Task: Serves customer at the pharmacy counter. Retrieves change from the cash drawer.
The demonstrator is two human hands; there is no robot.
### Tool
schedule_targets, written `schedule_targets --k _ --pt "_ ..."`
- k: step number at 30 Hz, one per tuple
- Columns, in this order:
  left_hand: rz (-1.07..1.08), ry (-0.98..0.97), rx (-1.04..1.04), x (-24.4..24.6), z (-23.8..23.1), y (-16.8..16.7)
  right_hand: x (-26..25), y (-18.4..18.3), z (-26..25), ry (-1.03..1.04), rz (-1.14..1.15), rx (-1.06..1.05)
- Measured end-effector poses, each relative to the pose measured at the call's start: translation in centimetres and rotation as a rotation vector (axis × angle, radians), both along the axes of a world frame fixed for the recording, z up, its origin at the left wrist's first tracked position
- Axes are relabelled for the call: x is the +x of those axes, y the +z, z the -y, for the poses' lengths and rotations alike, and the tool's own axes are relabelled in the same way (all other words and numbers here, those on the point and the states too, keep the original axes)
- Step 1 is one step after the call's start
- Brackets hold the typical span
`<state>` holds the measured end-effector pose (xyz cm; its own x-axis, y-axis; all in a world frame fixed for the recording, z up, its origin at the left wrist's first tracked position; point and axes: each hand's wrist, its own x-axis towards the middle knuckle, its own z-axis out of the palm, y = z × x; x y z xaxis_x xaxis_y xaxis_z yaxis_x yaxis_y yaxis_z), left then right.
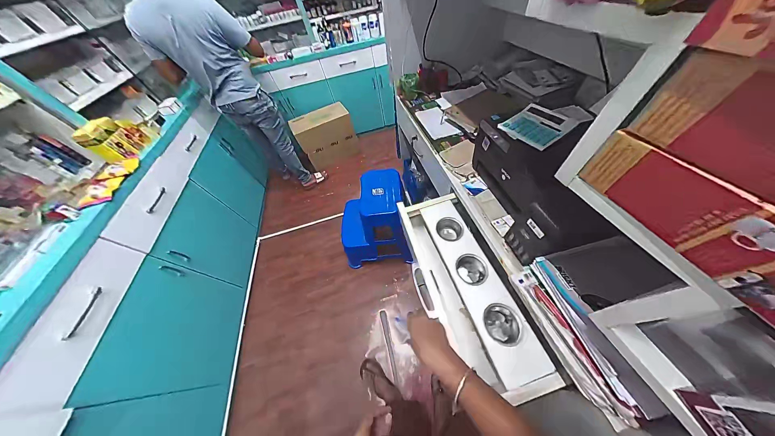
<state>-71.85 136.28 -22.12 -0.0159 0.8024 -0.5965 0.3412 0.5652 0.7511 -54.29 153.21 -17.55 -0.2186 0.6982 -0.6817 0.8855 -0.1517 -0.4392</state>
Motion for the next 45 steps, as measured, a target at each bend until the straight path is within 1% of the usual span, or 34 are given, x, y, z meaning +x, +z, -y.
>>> schedule_targets --k 2,4,5,7,8,10,12,14,16,18,23,26,30,31,33,34,36,39,40,41,42,43,45 --pt "-0.016 -0.006 0.001 -0.1 -1.5 0.4 -0.2 3.2 0.1 0.088 -0.151 0.017" --pt "-0.061 0.024 0.032 -1.0 -2.9 0.7 2.2 4.0 -0.3 0.014 -0.288 0.109" --pt "-0.074 0.054 0.054 -1.4 -3.5 0.8 4.0 3.7 -0.7 -0.058 -0.287 0.155" --pt "-0.086 0.116 0.070 -2.1 -4.4 0.9 8.0 2.4 -1.6 -0.167 -0.164 0.189" --pt "-0.094 0.135 0.071 -2.4 -4.8 0.9 10.0 1.6 -2.0 -0.181 -0.076 0.142" --pt "-0.132 0.157 0.068 -3.1 -5.4 0.9 13.2 -0.1 -2.7 -0.135 0.054 -0.020" --pt "-0.206 0.179 0.061 -3.7 -6.1 0.8 14.5 -2.0 -3.2 -0.079 0.176 -0.141" --pt "-0.340 0.171 0.034 -4.3 -6.7 1.2 13.9 -3.1 -4.3 -0.124 0.270 -0.157" --pt "-0.509 0.110 0.003 -5.2 -6.9 1.3 12.7 -4.2 -5.4 -0.207 0.318 -0.092" --pt "-0.624 0.042 -0.032 -6.1 -6.8 1.5 12.2 -5.6 -6.3 -0.236 0.326 -0.025" --pt "-0.714 0.037 -0.014 -8.2 -6.0 0.6 13.1 -6.2 -6.8 -0.305 0.288 -0.029" --pt "-0.749 0.044 -0.037 -7.7 -6.2 0.6 14.7 -6.6 -5.9 -0.244 0.212 -0.021" --pt "-0.814 0.064 -0.019 -6.7 -6.3 0.3 15.8 -7.7 -3.2 -0.134 -0.030 -0.090" --pt "-0.818 0.065 -0.032 -6.6 -6.4 0.3 15.4 -8.1 -2.4 -0.085 -0.049 -0.132" --pt "-0.822 0.058 -0.032 -6.6 -6.2 0.2 13.5 -8.3 -1.0 0.028 0.045 -0.208" --pt "-0.825 0.049 -0.016 -6.6 -6.0 0.1 12.4 -8.4 -0.5 0.050 0.098 -0.201" --pt "-0.828 0.043 0.052 -7.1 -6.0 -0.3 11.2 -8.8 -0.5 -0.024 0.133 -0.079" --pt "-0.856 0.089 0.102 -6.6 -4.8 -1.1 11.5 -8.9 -0.6 -0.284 0.144 0.251" --pt "-0.887 0.102 0.117 -6.4 -4.5 -1.4 11.3 -8.8 -0.8 -0.339 0.148 0.357" --pt "-0.920 0.110 0.130 -6.2 -4.3 -1.6 10.7 -8.7 -1.0 -0.345 0.162 0.414" --pt "-0.929 0.116 0.135 -6.2 -4.3 -1.8 9.7 -8.3 -1.1 -0.310 0.157 0.400" --pt "-0.923 0.122 0.141 -6.2 -4.2 -1.8 8.4 -7.8 -1.2 -0.240 0.139 0.325" --pt "-0.895 0.136 0.165 -6.3 -4.0 -1.8 5.7 -7.6 -1.0 -0.030 0.047 0.186"
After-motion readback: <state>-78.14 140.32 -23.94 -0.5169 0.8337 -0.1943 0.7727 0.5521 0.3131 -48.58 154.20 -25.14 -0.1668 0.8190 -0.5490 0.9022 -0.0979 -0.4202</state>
